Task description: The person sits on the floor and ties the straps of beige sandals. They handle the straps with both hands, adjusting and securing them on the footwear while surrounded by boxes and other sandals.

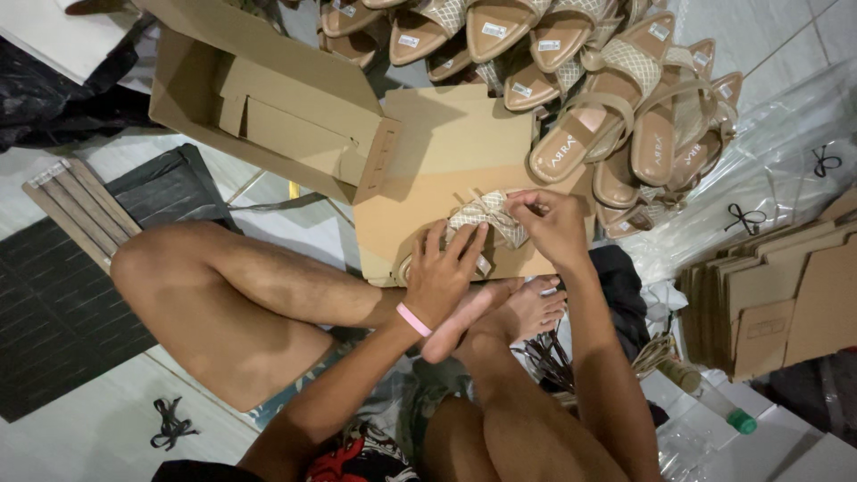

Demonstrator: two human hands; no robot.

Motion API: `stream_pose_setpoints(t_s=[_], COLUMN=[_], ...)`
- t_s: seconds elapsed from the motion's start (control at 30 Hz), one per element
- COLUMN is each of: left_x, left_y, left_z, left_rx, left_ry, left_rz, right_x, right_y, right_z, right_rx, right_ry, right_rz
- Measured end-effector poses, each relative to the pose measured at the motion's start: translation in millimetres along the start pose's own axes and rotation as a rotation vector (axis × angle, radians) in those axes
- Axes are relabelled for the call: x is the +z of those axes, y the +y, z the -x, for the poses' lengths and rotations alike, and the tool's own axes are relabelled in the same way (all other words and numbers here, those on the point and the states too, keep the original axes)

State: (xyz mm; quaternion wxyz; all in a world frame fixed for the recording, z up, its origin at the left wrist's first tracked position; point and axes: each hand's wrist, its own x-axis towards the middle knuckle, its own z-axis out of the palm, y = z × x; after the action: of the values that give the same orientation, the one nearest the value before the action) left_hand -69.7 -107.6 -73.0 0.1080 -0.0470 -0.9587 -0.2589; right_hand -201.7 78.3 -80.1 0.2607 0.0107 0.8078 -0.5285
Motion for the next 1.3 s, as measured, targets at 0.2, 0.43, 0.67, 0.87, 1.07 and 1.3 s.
stream_pose_setpoints(t_s=[0.2, 0.43, 0.67, 0.87, 1.07, 1.3], left_x=[-2.6, -19.4, -27.9, -12.9, -6.6, -2.9], left_y=[-1.0, -5.3, -34.2, -51.8, -54.4, -46.8], left_z=[-0.3, -9.8, -42.6, -65.4, -72.9, -67.2], left_rx=[-0.003, -0.061, -0.454, -0.552, -0.468, -0.240], left_ry=[-0.054, -0.011, 0.039, -0.250, -0.251, -0.056], left_rz=[0.017, 0.202, 0.682, 0.702, 0.717, 0.433], right_x=[-0.8, 11.5, 35.0, 34.9, 30.9, 17.5], right_y=[-2.8, -34.9, -49.2, -47.8, -45.9, -32.6], right_z=[-0.8, 30.8, 59.0, 52.2, 52.7, 51.6], right_rx=[0.043, -0.079, -0.467, -0.322, -0.187, -0.168], right_ry=[-0.011, 0.211, 0.394, 0.426, 0.361, 0.273], right_rz=[-0.011, 0.181, 0.504, 0.470, 0.402, 0.221])
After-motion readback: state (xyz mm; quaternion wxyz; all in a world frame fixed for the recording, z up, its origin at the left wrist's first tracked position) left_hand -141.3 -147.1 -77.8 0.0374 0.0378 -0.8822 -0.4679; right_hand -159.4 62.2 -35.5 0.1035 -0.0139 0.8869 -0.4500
